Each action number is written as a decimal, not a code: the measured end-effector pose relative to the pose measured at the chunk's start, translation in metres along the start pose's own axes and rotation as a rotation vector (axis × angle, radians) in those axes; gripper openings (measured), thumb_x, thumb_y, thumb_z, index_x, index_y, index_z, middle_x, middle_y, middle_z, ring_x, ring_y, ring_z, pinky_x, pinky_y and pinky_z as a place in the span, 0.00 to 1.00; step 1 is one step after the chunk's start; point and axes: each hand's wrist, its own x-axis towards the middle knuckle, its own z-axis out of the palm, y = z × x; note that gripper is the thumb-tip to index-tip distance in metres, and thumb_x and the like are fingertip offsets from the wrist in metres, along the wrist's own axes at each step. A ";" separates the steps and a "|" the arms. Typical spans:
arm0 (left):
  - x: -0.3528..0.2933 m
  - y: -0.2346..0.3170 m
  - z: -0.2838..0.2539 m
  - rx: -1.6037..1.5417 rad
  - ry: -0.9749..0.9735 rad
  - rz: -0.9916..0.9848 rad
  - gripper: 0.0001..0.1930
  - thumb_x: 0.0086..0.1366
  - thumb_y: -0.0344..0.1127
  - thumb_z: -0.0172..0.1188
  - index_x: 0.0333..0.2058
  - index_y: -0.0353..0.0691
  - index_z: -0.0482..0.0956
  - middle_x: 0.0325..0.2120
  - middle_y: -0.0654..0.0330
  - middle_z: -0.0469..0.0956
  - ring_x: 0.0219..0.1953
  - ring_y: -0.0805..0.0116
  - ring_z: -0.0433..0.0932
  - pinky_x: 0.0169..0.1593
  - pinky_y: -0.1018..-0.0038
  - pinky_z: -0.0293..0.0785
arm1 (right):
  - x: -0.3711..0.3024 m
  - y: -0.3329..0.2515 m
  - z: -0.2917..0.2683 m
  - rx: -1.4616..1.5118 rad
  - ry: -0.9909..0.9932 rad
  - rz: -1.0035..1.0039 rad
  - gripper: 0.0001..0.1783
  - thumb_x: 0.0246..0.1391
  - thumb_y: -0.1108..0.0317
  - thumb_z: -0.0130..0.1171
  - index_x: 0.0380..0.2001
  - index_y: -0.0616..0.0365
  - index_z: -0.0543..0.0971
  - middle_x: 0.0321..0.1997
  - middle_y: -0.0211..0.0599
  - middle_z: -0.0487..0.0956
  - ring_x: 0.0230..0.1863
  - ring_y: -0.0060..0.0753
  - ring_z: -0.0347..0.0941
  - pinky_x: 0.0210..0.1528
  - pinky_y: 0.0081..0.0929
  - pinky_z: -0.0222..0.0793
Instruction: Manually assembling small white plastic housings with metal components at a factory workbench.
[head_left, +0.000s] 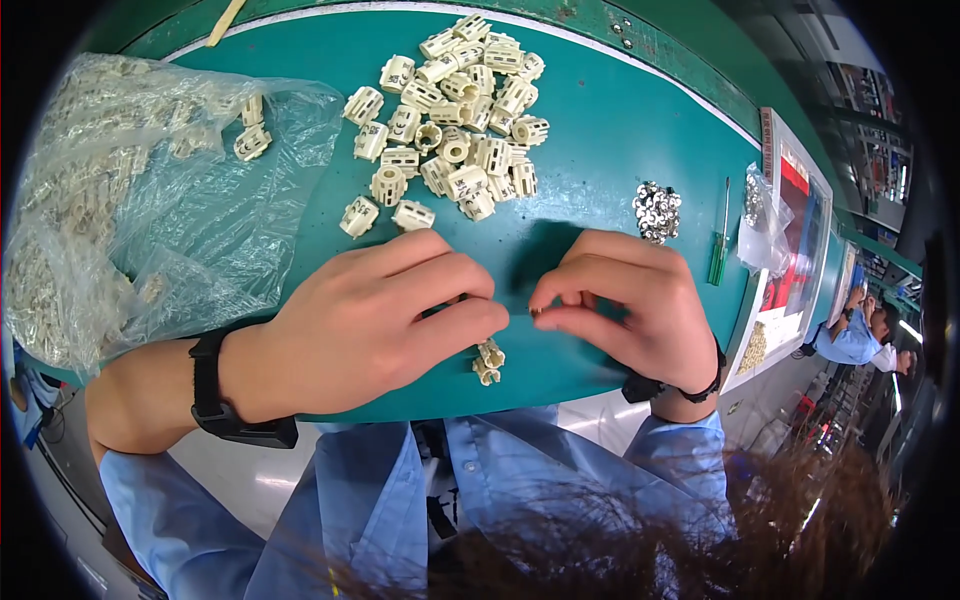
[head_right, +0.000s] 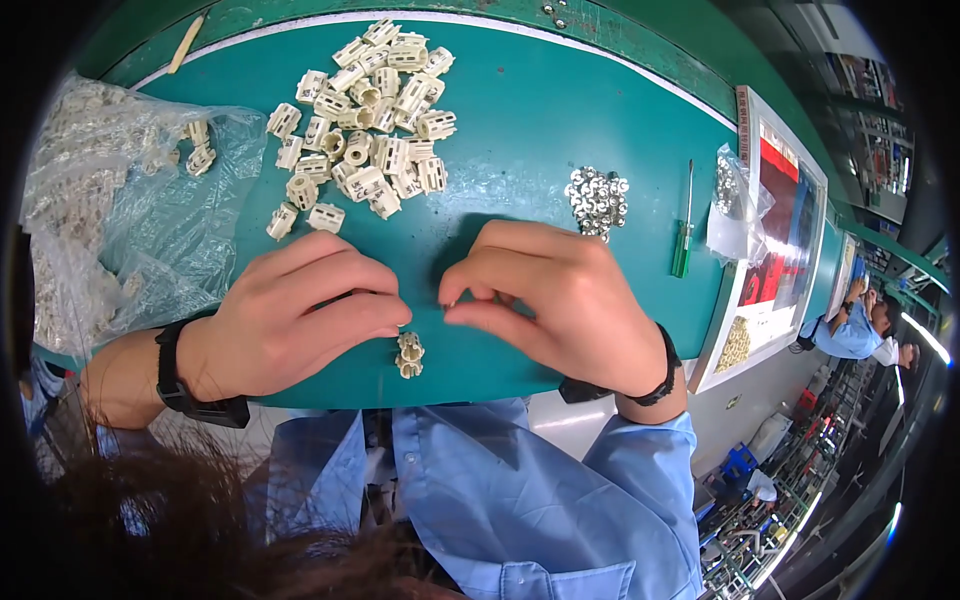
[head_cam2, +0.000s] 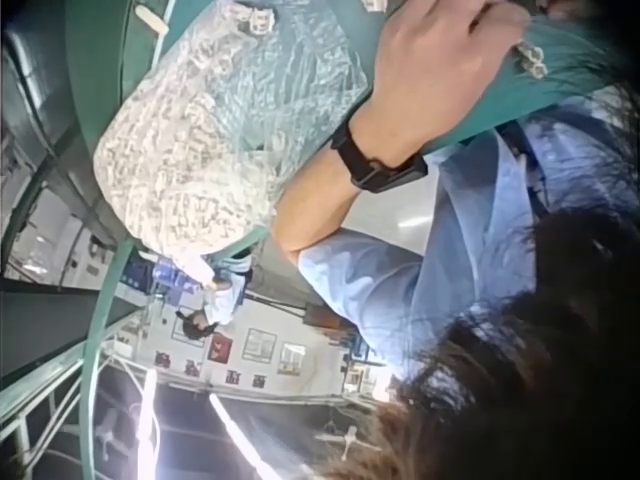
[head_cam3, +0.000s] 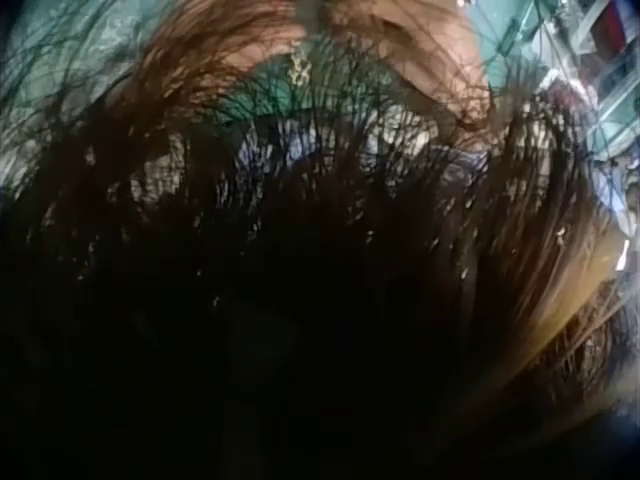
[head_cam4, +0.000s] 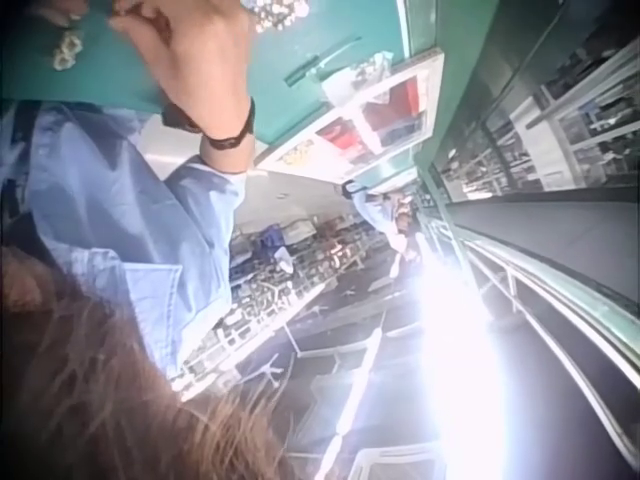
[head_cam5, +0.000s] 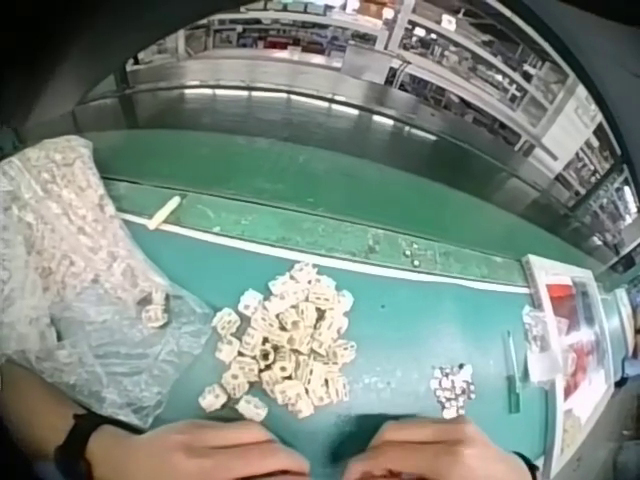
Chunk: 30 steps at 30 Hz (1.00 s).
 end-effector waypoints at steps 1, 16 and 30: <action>-0.001 0.000 -0.001 0.000 0.006 -0.001 0.13 0.62 0.26 0.78 0.46 0.42 0.91 0.45 0.62 0.84 0.41 0.61 0.85 0.44 0.68 0.84 | 0.000 -0.002 -0.002 -0.004 -0.004 -0.001 0.09 0.53 0.72 0.83 0.37 0.55 0.93 0.36 0.31 0.86 0.32 0.30 0.82 0.33 0.30 0.73; -0.003 0.004 0.005 -0.122 -0.036 -0.147 0.18 0.66 0.26 0.77 0.54 0.40 0.86 0.42 0.62 0.87 0.41 0.59 0.86 0.46 0.65 0.85 | 0.002 -0.018 0.021 -0.006 0.088 -0.095 0.11 0.52 0.74 0.85 0.39 0.58 0.94 0.38 0.34 0.88 0.33 0.29 0.82 0.34 0.29 0.75; 0.001 0.009 0.010 -0.164 0.047 -0.220 0.40 0.63 0.25 0.79 0.74 0.42 0.77 0.41 0.60 0.88 0.40 0.60 0.86 0.45 0.65 0.86 | 0.010 -0.009 0.040 -0.155 0.183 -0.291 0.13 0.54 0.70 0.82 0.43 0.58 0.92 0.40 0.33 0.87 0.35 0.35 0.85 0.35 0.34 0.82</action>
